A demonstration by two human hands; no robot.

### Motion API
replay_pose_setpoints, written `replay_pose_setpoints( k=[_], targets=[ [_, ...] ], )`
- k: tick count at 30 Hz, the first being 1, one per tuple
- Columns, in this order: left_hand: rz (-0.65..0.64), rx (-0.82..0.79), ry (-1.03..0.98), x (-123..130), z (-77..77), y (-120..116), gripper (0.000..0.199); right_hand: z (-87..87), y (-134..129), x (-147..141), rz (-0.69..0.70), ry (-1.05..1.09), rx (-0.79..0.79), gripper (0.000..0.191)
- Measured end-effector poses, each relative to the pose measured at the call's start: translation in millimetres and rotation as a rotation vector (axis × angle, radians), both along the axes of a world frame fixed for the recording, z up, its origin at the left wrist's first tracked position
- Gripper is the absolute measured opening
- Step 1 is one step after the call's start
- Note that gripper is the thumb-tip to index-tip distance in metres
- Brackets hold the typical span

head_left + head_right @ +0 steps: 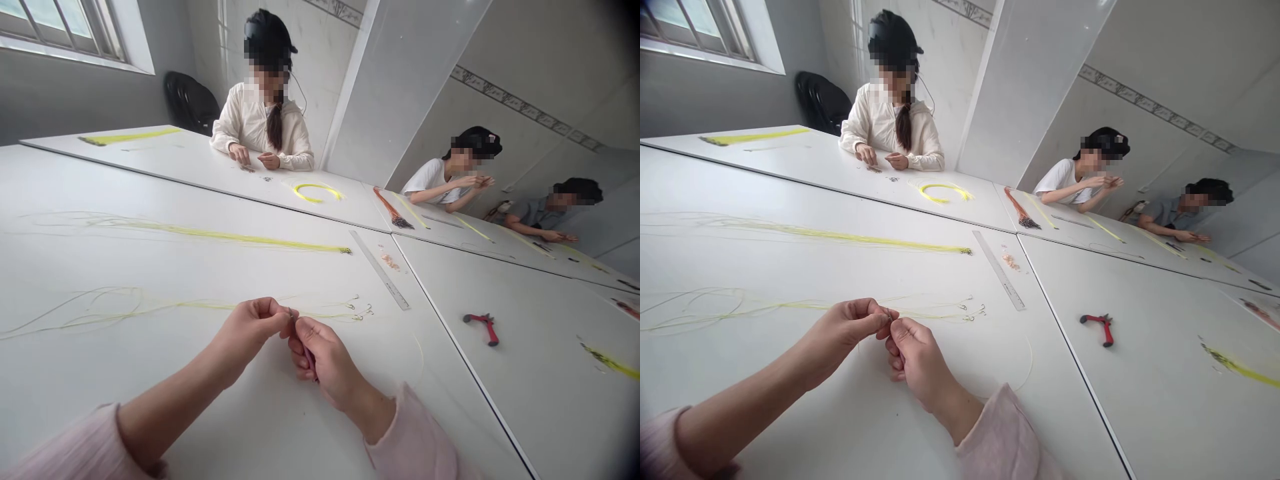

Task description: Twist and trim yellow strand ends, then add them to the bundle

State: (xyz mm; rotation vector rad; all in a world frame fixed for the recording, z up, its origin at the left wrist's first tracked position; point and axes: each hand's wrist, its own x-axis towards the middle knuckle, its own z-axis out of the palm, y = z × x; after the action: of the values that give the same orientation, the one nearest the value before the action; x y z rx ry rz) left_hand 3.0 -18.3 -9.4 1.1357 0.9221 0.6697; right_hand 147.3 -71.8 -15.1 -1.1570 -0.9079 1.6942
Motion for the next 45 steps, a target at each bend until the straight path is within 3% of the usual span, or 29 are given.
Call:
replay_pose_setpoints(
  k=[21,24,28,37,41,45],
  targets=[
    [-0.043,-0.027,-0.039,-2,3.1,4,0.023,0.2,3,10,0.058,-0.072,-0.003,0.03],
    [-0.036,-0.026,-0.053,-4,0.0,7,0.02,1.6,3,12,-0.055,-0.113,0.097,0.027],
    [-0.088,-0.019,-0.072,-5,-4.0,8,0.021,2.4,5,14,-0.212,-0.318,0.299,0.023],
    [-0.2,0.013,-0.105,-4,0.2,4,0.024,-2.8,8,15,-0.192,-0.561,0.4,0.02],
    [-0.189,0.012,-0.08,-3,2.6,2,0.025,-5.0,4,12,-0.153,-0.597,0.464,0.02],
    [-0.139,0.007,-0.047,-4,2.4,1,0.023,-5.8,3,11,-0.16,-0.581,0.42,0.022]
  ],
)
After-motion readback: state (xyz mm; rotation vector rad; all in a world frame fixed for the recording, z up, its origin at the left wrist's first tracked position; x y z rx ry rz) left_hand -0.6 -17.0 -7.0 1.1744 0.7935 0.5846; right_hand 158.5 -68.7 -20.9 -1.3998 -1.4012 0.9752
